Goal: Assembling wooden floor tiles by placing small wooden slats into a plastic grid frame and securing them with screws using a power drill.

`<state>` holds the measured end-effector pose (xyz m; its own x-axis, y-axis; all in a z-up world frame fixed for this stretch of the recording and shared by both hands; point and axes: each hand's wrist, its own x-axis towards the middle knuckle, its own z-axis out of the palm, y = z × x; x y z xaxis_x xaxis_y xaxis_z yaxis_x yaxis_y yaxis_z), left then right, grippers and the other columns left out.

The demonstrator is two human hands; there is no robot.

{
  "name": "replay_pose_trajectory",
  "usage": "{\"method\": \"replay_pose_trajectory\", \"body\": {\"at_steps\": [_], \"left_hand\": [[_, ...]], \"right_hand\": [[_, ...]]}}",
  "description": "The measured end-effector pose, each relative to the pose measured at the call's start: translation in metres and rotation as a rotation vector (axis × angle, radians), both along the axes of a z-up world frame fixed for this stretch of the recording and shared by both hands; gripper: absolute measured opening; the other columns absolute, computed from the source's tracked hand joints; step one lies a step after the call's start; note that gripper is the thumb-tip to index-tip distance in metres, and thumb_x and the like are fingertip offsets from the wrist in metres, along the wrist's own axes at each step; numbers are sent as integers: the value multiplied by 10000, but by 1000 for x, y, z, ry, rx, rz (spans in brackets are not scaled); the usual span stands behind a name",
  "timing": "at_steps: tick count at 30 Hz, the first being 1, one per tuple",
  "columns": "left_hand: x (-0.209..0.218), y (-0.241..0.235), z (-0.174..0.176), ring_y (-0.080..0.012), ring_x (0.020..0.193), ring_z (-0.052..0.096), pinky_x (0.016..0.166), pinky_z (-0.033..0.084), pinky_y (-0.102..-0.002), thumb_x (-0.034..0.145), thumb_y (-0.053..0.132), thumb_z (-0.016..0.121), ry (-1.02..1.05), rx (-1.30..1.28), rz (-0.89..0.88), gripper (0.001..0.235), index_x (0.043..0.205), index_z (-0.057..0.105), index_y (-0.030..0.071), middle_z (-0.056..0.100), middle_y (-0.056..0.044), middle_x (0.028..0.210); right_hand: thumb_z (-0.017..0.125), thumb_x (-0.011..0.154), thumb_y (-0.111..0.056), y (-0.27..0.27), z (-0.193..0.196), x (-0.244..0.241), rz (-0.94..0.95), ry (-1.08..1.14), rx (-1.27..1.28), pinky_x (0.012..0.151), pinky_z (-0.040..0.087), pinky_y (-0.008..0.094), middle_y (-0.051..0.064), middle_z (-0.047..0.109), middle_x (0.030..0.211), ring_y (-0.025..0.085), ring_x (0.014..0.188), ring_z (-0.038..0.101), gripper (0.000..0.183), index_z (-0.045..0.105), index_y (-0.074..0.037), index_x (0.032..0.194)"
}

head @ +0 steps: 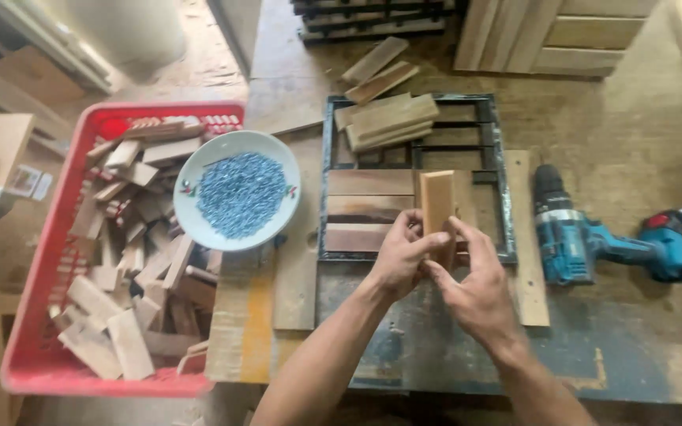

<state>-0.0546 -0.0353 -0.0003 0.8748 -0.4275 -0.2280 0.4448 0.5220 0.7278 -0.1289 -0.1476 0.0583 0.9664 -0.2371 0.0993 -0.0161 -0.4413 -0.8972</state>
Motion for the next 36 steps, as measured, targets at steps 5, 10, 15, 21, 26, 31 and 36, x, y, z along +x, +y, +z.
{"method": "replay_pose_trajectory", "body": {"at_steps": [5, 10, 15, 21, 26, 31, 36], "left_hand": [[-5, -8, -13, -188, 733, 718, 647, 624, -328, 932, 160, 802, -126, 109, -152, 407, 1230, 550, 44, 697, -118, 932], [8, -18, -19, -249, 1372, 516, 1134, 362, -488, 993, 485, 561, -1188, 1195, 38, 508, 1356, 584, 130, 566, -77, 1487], [10, -24, -26, -244, 1518, 344, 1232, 176, -631, 981, 595, 481, -1406, 1456, -89, 710, 1518, 486, 131, 434, -53, 1621], [15, -22, -27, -252, 1567, 230, 1253, 134, -609, 916, 605, 551, -1302, 1485, -178, 827, 1568, 385, 124, 324, -75, 1676], [30, -16, -27, -241, 1560, 262, 1285, 131, -540, 846, 662, 609, -1350, 1426, -279, 944, 1563, 385, 90, 340, -98, 1664], [37, -18, -24, -201, 1585, 60, 1277, -58, -477, 960, 658, 417, -1372, 1470, -343, 910, 1601, 206, 48, 151, -104, 1702], [33, -17, -22, -288, 1577, 193, 1298, 123, -496, 722, 649, 746, -1242, 1448, -297, 1104, 1540, 371, 10, 272, -164, 1678]], "right_hand": [[875, 684, -135, -34, -14, -10, -124, 106, -29, 863, 633, 374, 187, 707, 1199, 307, 978, 761, 868, 552, -71, 1487], [732, 842, -200, -73, -1, 4, -324, 217, -168, 927, 577, 418, 172, 719, 1204, 301, 1059, 716, 608, 624, -98, 1432], [460, 942, -192, -87, -20, 23, -354, 331, -46, 1048, 496, 484, 188, 693, 1305, 348, 1226, 644, 536, 591, -122, 1457], [625, 959, -357, -87, -62, 19, -194, 158, -722, 1024, 481, 538, 239, 553, 1349, 461, 1238, 552, 617, 555, -37, 1483], [741, 737, -358, -98, -90, 14, -215, -5, -874, 784, 612, 474, 184, 639, 1076, 375, 1002, 692, 750, 629, -54, 1413], [654, 923, -297, -86, -24, 12, -166, 71, -851, 703, 648, 482, 183, 664, 998, 311, 868, 674, 540, 624, -96, 1423], [612, 908, -299, -98, -91, 29, -41, -218, -1168, 768, 550, 398, 81, 679, 875, 294, 872, 653, 316, 763, -158, 1147]]}}
